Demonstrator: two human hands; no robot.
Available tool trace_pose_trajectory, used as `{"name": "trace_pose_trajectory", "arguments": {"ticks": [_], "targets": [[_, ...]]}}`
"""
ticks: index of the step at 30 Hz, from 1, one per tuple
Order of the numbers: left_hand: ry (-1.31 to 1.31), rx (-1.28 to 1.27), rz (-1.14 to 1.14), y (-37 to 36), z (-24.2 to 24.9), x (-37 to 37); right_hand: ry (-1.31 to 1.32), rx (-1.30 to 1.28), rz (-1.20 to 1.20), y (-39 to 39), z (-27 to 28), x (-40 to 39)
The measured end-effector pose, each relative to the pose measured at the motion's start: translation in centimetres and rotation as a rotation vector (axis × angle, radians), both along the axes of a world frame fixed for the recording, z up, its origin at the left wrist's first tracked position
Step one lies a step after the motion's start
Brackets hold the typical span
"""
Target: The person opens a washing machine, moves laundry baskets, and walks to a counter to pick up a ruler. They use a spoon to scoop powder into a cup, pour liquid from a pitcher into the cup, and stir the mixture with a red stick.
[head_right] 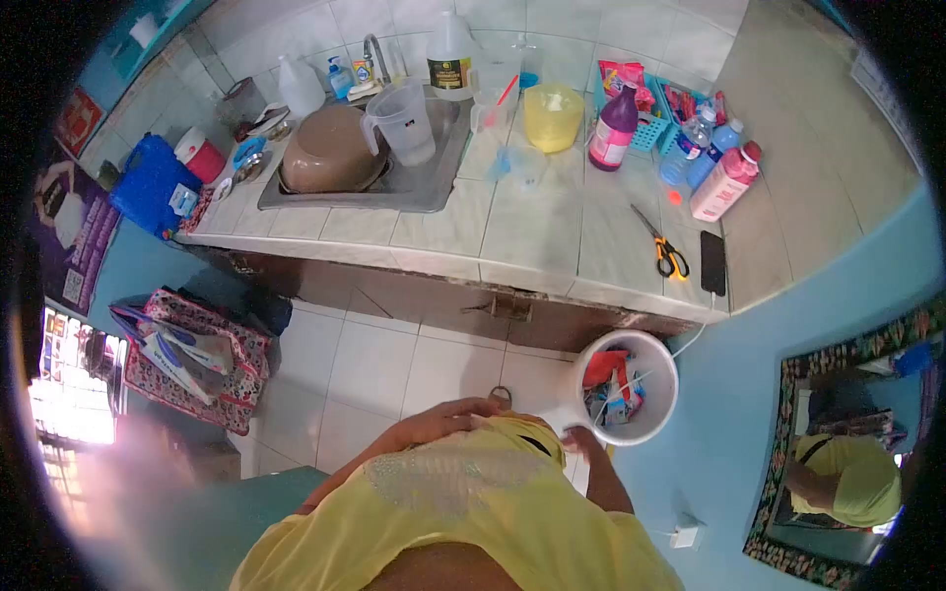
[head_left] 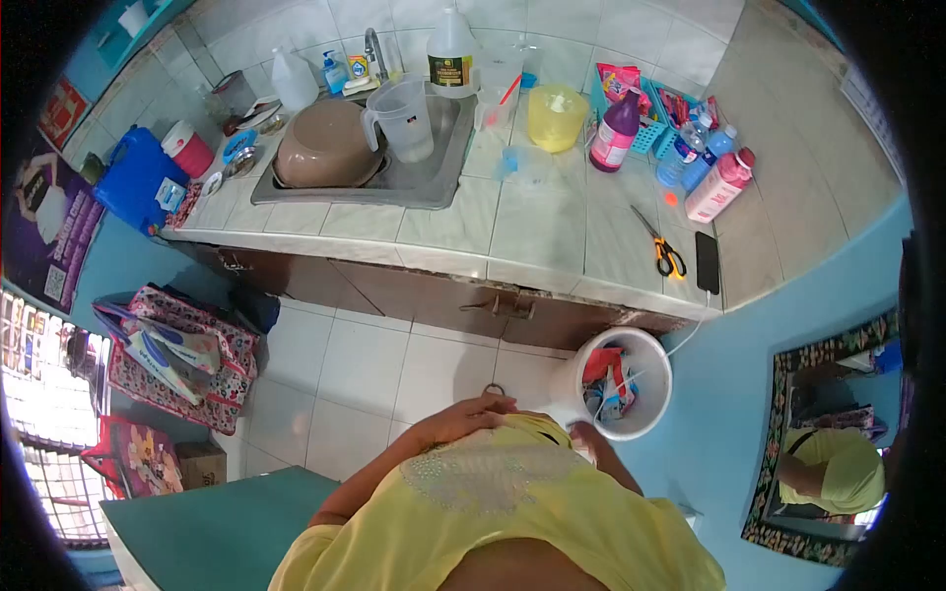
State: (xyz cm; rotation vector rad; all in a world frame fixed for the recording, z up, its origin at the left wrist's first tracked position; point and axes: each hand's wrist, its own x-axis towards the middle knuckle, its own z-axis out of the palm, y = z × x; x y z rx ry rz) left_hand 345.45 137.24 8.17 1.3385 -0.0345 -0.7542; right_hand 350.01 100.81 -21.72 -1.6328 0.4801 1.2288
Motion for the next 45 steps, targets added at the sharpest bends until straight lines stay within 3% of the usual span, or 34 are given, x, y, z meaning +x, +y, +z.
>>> {"name": "trace_pose_trajectory", "arguments": {"ticks": [2, 3, 5, 7, 9, 11, 12, 13, 15, 20, 22, 25, 26, 27, 29, 31, 33, 34, 35, 36, 37, 38, 40, 42, 43, 45], "targets": [[0.048, -0.031, 0.081, 1.6, 2.2, 2.7, -0.15, 0.088, 0.179, 6.1, 10.5, 7.6], [0.085, -0.057, 0.161, 2.5, 4.0, 4.0, -0.306, 0.115, 0.276, 7.9, 11.2, 10.6], [0.082, -0.135, 0.185, 5.0, 7.5, 5.8, -0.341, 0.286, 0.197, 13.0, 20.5, 15.1], [-0.154, -0.595, 0.154, 8.3, 8.9, 7.2, -0.423, 0.508, 0.109, 17.2, 28.9, 16.9], [-0.074, -0.68, 0.083, 10.8, 10.1, 7.8, -0.429, 0.86, 0.078, 19.3, 34.8, 17.0], [0.026, -0.772, -0.001, 12.5, 10.8, 8.9, -0.33, 1.228, 0.155, 20.5, 36.3, 15.2], [0.104, -0.799, 0.037, 13.4, 11.1, 10.1, -0.195, 1.225, 0.22, 21.8, 39.0, 14.5], [0.185, -0.822, 0.074, 14.6, 11.4, 11.4, -0.367, 1.321, 0.196, 23.8, 39.9, 14.3], [0.118, -0.85, -0.035, 16.9, 11.8, 14.7, -0.211, 1.282, -0.103, 26.5, 42.1, 14.0], [-0.011, -0.812, -0.265, 22.6, 13.9, 20.4, -0.484, 1.324, -0.015, 31.6, 43.9, 16.3], [0.006, -0.818, -0.298, 24.1, 13.4, 22.3, -0.666, 1.309, 0.104, 33.1, 43.7, 17.1], [0.022, -0.735, -0.359, 25.9, 11.0, 25.3, -0.673, 1.261, 0.112, 34.1, 41.7, 18.0], [0.015, -0.643, -0.409, 26.2, 10.3, 26.4, -0.546, 1.216, 0.018, 34.1, 40.9, 17.9], [0.169, -0.593, -0.314, 26.0, 10.5, 27.0, -0.556, 1.207, 0.009, 34.3, 40.3, 18.4], [-0.066, -0.546, -0.39, 25.7, 8.8, 30.4, -0.574, 0.965, -0.149, 34.1, 39.8, 19.8], [-0.174, -0.587, -0.444, 25.1, 9.5, 32.5, -0.68, 0.995, -0.344, 34.5, 41.4, 20.9], [-0.312, -0.615, -0.501, 24.4, 10.1, 33.4, -0.899, 0.86, -0.266, 32.2, 41.6, 21.4], [-0.347, -0.662, -0.639, 23.9, 10.1, 33.3, -0.904, 0.863, -0.26, 31.3, 41.8, 21.5], [-0.374, -0.706, -0.775, 23.5, 10.2, 33.0, -0.951, 0.701, -0.361, 30.5, 42.1, 21.0], [-0.312, -0.644, -0.745, 23.5, 11.0, 32.5, -0.988, 0.538, -0.463, 29.8, 42.3, 20.5], [-0.304, -0.637, -0.739, 23.5, 11.8, 31.7, -0.979, 0.546, -0.463, 29.0, 42.6, 20.0], [-0.197, -0.664, -0.472, 23.5, 12.6, 30.7, -0.978, 0.428, -0.508, 28.0, 42.9, 19.6], [-0.09, -0.68, -0.198, 23.4, 12.9, 30.6, -0.951, 0.277, -0.598, 26.7, 43.2, 19.2], [-0.103, -0.491, -0.096, 23.9, 12.5, 31.5, -0.924, 0.291, -0.565, 25.4, 43.0, 20.3], [-0.105, -0.483, -0.08, 23.9, 12.5, 32.5, -0.902, 0.305, -0.545, 25.0, 42.7, 21.0], [-0.382, -0.34, -0.346, 23.7, 12.8, 35.6, -0.908, 0.33, -0.447, 24.7, 42.4, 23.9]]}}
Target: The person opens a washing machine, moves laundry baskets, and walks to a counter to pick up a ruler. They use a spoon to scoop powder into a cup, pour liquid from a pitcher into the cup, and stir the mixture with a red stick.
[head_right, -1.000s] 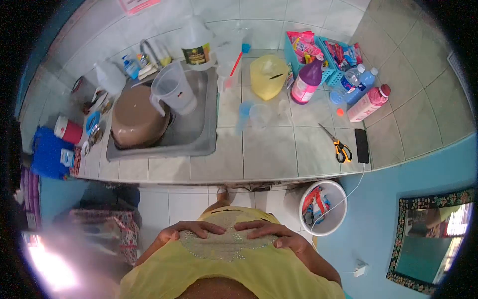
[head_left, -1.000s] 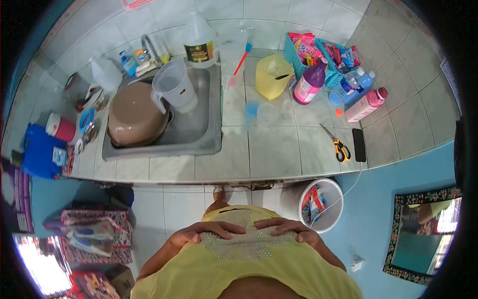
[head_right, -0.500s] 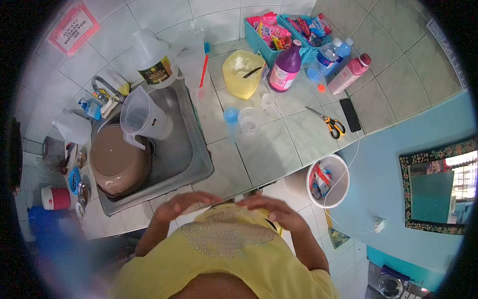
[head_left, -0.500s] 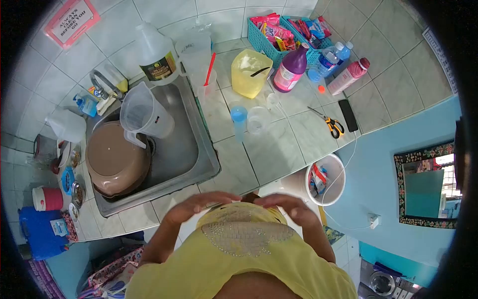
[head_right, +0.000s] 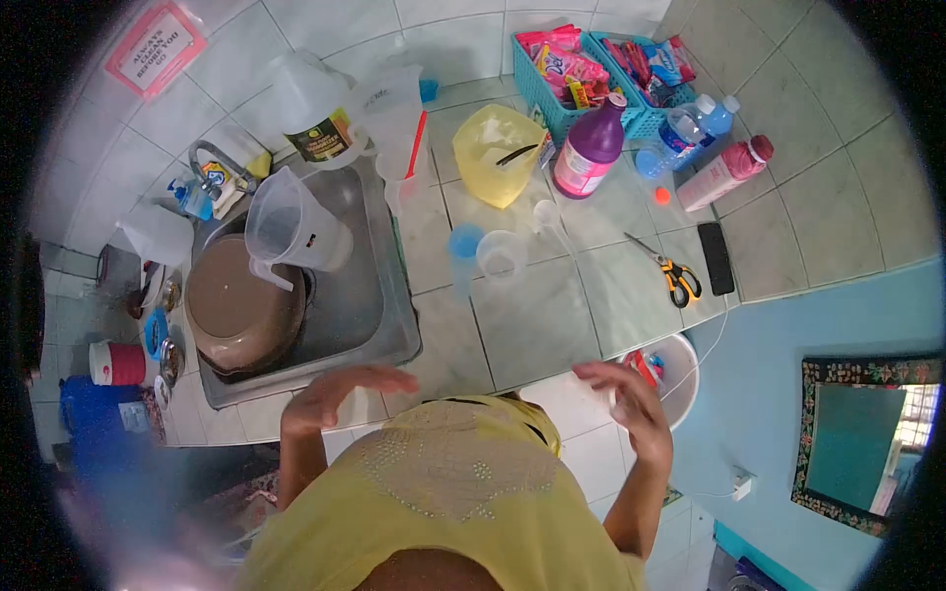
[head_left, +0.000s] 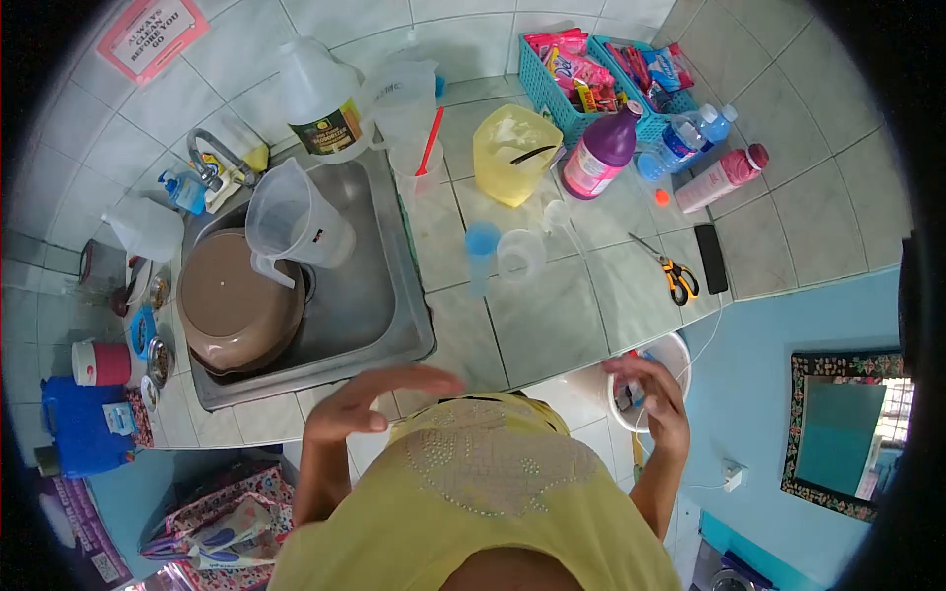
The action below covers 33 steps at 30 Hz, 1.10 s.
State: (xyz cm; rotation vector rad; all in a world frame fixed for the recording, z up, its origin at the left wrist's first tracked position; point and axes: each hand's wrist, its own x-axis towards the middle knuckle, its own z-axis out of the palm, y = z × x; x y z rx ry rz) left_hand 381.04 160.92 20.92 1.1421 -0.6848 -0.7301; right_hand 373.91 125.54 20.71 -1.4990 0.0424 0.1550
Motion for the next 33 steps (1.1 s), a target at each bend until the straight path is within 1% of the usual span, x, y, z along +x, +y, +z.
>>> {"name": "trace_pose_trajectory", "arguments": {"ticks": [1, 2, 3, 4, 6, 7, 9, 10, 12, 13, 14, 15, 16, 17, 18, 19, 20, 21, 22, 24, 25, 26, 27, 29, 30, 32, 33], "targets": [[0.006, 0.003, 0.001, -0.7, -0.3, 1.2, -0.035, 0.012, 0.122, 0.3, -0.2, 1.7], [0.013, -0.042, -0.121, -1.8, -0.7, 2.4, -0.071, 0.022, 0.245, 0.7, -0.5, 3.4], [0.017, -0.09, -0.24, -3.1, -1.1, 3.3, -0.075, 0.121, 0.306, 1.2, -1.5, 5.1], [0.014, -0.088, -0.231, -4.5, -0.7, 4.4, -0.085, 0.224, 0.371, 2.0, -2.4, 7.2], [-0.233, 0.073, -0.262, -7.2, 0.4, 6.3, -0.052, 0.096, 0.265, 4.3, -2.0, 10.5], [-0.227, 0.075, -0.263, -8.0, 0.4, 7.2, -0.047, 0.099, 0.265, 4.8, -1.7, 11.9], [-0.314, 0.114, 0.08, -9.3, 0.3, 9.0, -0.169, -0.018, 0.197, 4.8, -1.1, 14.9], [-0.324, 0.11, 0.073, -9.4, -0.3, 9.7, -0.179, -0.022, 0.19, 4.2, -1.0, 16.4], [-0.359, 0.349, 0.567, -9.0, -2.8, 11.5, -0.255, -0.34, 0.003, 2.8, -1.3, 19.1], [-0.37, 0.34, 0.565, -8.7, -3.7, 12.1, -0.305, -0.44, -0.089, 2.4, -1.6, 20.5], [-0.327, 0.42, 0.623, -8.2, -4.6, 12.2, -0.314, -0.443, -0.095, 2.0, -1.5, 21.7], [-0.279, 0.502, 0.68, -7.9, -5.4, 12.3, -0.449, -0.737, -0.114, 1.8, -1.3, 22.9], [-0.282, 0.501, 0.681, -8.0, -5.9, 12.4, -0.579, -1.029, -0.128, 1.6, -1.2, 24.2], [-0.293, 0.529, 0.707, -8.1, -6.4, 12.2, -0.746, -1.085, -0.089, 1.7, -1.1, 25.7], [-0.298, 0.56, 0.732, -8.1, -6.9, 12.0, -0.735, -1.082, -0.081, 2.0, -1.0, 26.9], [-0.283, 0.568, 0.731, -8.2, -7.4, 12.0, -0.834, -1.059, -0.04, 2.7, -0.8, 27.8], [-0.414, 0.569, 0.707, -8.4, -7.9, 12.1, -0.932, -1.033, 0.005, 3.4, -0.5, 28.6], [-0.544, 0.568, 0.682, -8.6, -8.4, 12.0, -0.919, -1.027, 0.02, 4.3, 0.0, 29.1], [-0.522, 0.578, 0.681, -9.0, -8.6, 11.7, -0.931, -1.064, 0.046, 5.1, 0.5, 29.4], [-0.646, 0.672, 0.629, -10.3, -8.8, 11.6, -0.943, -1.097, 0.078, 6.3, 0.1, 30.5], [-0.637, 0.677, 0.629, -10.9, -9.2, 11.4, -0.94, -1.239, 0.119, 6.8, -0.4, 31.2], [-0.658, 0.75, 0.606, -11.7, -9.8, 11.2, -0.939, -1.384, 0.159, 6.9, -0.8, 32.0], [-0.682, 0.821, 0.582, -12.3, -10.2, 11.3, -0.941, -1.383, 0.161, 6.8, -1.6, 33.0], [-0.67, 0.813, 0.605, -13.0, -10.6, 11.5, -0.828, -1.695, 0.283, 6.3, -3.3, 34.7], [-0.657, 0.804, 0.625, -13.2, -10.8, 11.5, -0.827, -1.695, 0.284, 6.3, -3.7, 35.2], [-0.649, 0.811, 0.625, -13.5, -11.2, 11.5, -0.722, -1.876, 0.429, 6.2, -4.7, 35.8], [-0.643, 0.817, 0.627, -13.6, -11.4, 11.5, -0.719, -1.876, 0.433, 6.2, -4.9, 35.8]]}}
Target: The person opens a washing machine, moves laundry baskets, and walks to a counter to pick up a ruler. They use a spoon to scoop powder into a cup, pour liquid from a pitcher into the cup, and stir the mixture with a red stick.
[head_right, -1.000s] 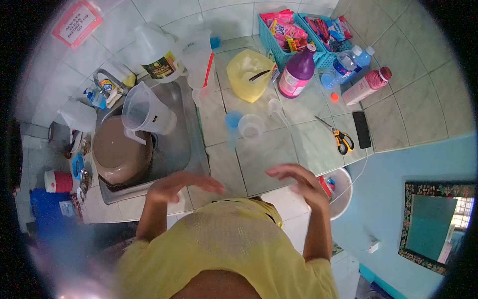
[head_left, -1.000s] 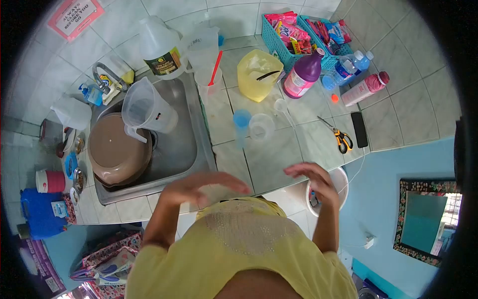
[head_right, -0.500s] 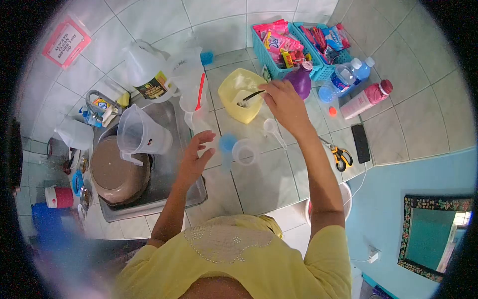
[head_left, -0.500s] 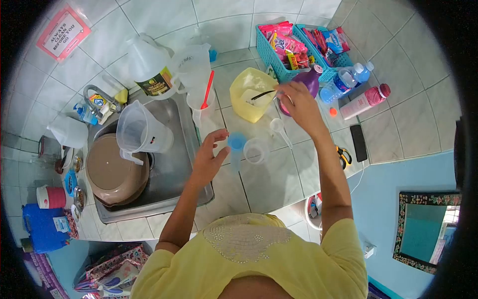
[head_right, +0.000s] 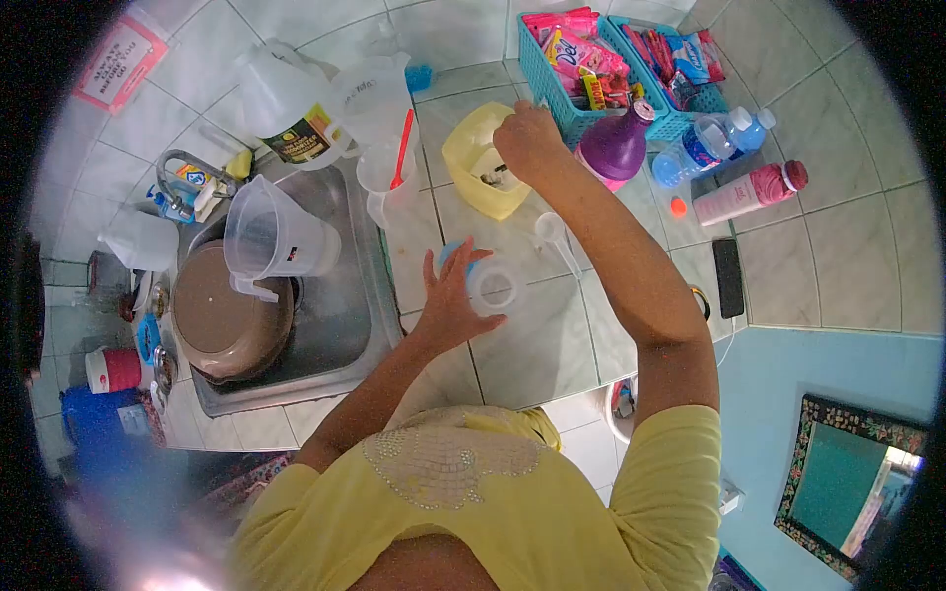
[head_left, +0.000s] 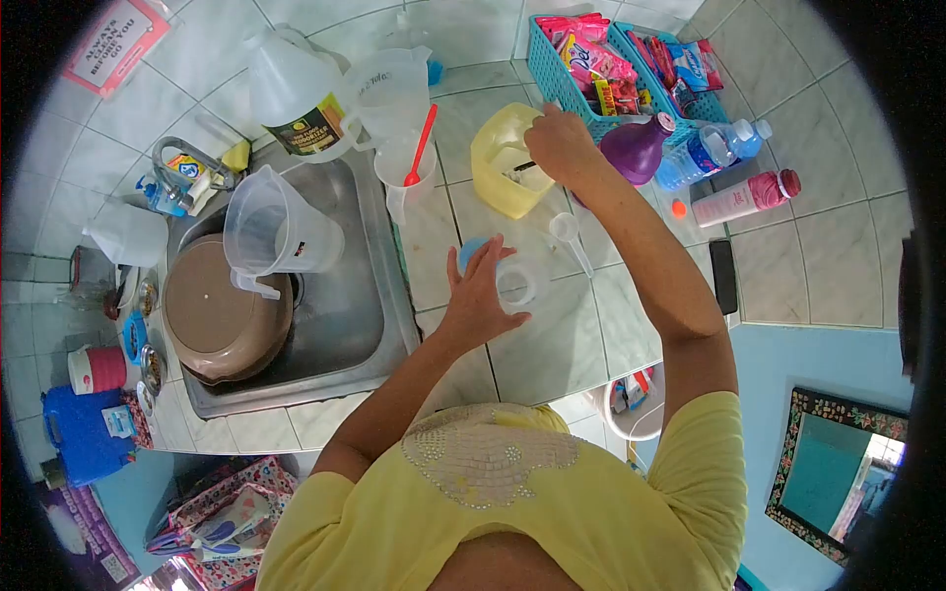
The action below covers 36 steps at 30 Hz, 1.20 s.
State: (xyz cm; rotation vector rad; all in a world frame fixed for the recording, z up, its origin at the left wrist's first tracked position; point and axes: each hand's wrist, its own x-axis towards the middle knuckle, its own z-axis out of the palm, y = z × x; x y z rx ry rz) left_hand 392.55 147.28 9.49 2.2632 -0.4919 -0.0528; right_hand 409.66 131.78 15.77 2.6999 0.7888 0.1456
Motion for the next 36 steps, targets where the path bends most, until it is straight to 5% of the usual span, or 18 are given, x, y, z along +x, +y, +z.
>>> {"name": "trace_pose_trajectory", "arguments": {"ticks": [10, 12, 19, 24, 36], "targets": [[-0.019, -0.077, 0.016, 0.2, 1.6, -0.9, -0.024, -0.102, 0.047, -0.1, -2.1, -0.1], [0.092, -0.529, 0.077, 1.1, 2.3, -1.3, -0.018, -0.083, 0.06, -0.2, -2.0, 0.0], [-0.09, -0.627, 0.228, 6.0, 2.8, -1.6, 0.076, 0.081, -0.033, 0.4, -0.9, 0.0], [0.092, -0.588, 0.438, 8.9, 2.4, -2.4, 0.109, 0.088, -0.111, 1.2, -0.2, -0.8], [0.189, -0.85, 0.385, 10.0, 1.4, -3.0, 0.173, 0.003, -0.167, 2.3, -0.6, -1.8]]}}
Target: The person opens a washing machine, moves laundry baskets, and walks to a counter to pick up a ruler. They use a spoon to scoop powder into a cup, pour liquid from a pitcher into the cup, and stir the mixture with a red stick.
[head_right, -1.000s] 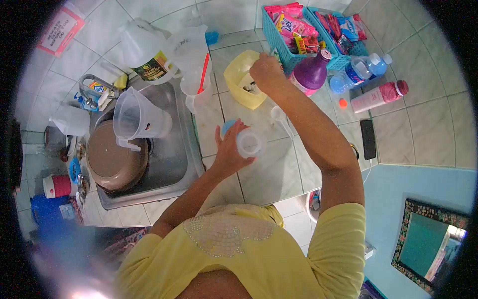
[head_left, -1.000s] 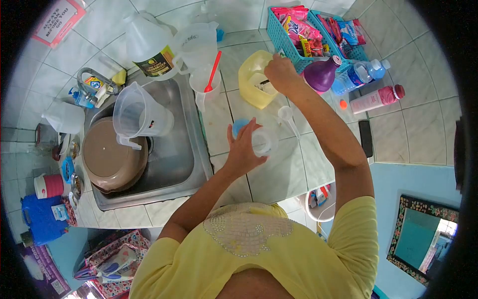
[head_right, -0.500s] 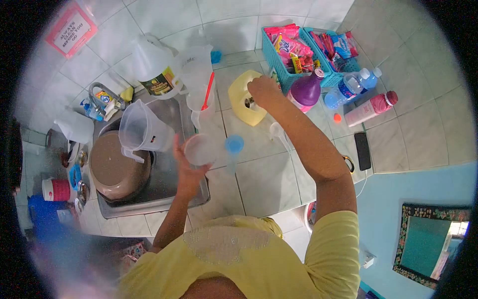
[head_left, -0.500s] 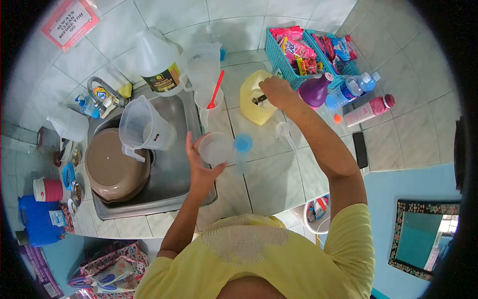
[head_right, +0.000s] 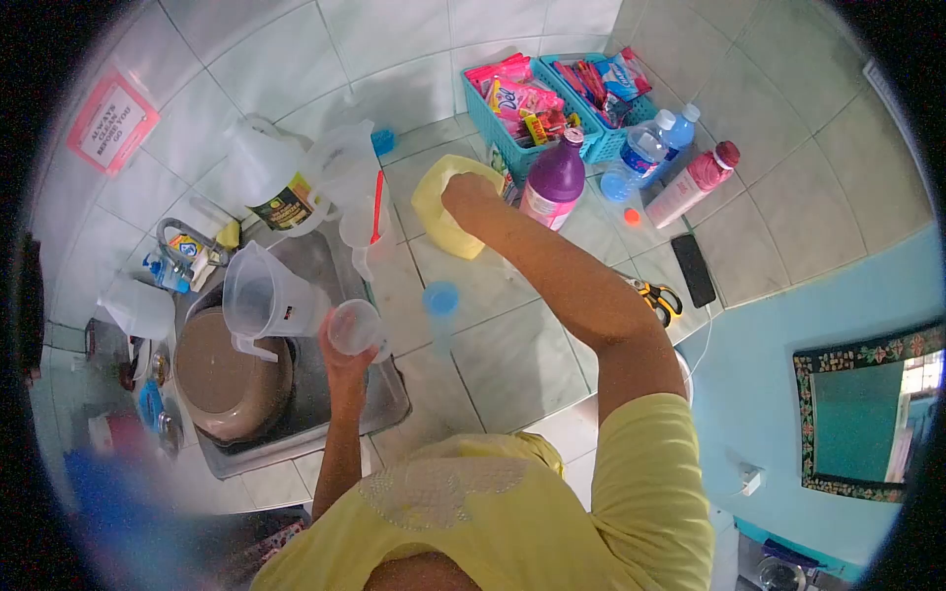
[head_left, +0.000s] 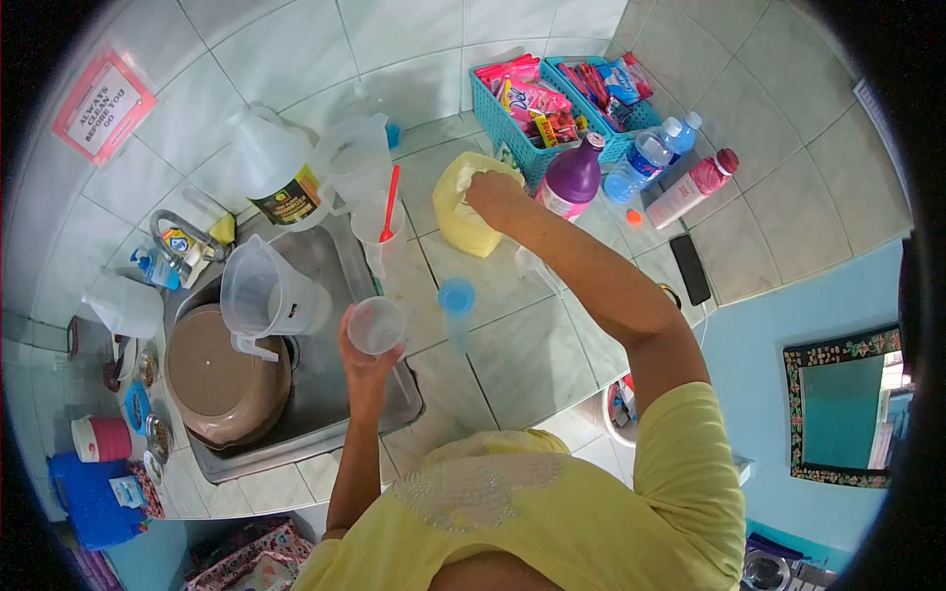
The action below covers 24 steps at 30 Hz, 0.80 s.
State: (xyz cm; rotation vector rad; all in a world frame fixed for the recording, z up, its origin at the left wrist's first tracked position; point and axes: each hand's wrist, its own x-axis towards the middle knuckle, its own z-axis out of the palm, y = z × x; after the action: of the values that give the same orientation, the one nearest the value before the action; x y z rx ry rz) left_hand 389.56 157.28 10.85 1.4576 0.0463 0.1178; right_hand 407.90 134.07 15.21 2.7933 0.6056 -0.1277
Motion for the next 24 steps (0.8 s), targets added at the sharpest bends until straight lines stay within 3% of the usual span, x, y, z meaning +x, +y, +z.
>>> {"name": "trace_pose_trajectory", "arguments": {"ticks": [11, 13, 15, 16, 24], "targets": [[0.04, -0.028, 0.002, 0.2, -0.5, -0.6, -0.17, 0.032, 0.146, -0.5, 0.0, -0.4], [0.102, -0.018, 0.004, 0.1, -0.1, -0.5, -0.207, 0.009, 0.209, -1.2, -2.9, 1.1], [0.13, -0.005, 0.001, -0.2, 0.7, -0.7, -0.204, 0.15, 0.148, -0.9, -2.9, 1.0], [0.132, 0.014, 0.003, -0.3, 0.6, -0.7, -0.191, 0.081, 0.114, -0.7, -4.0, 1.8], [0.023, -0.174, 0.026, -0.6, 1.2, -0.7, -0.333, 0.087, 0.233, -0.5, 0.1, 0.3]]}}
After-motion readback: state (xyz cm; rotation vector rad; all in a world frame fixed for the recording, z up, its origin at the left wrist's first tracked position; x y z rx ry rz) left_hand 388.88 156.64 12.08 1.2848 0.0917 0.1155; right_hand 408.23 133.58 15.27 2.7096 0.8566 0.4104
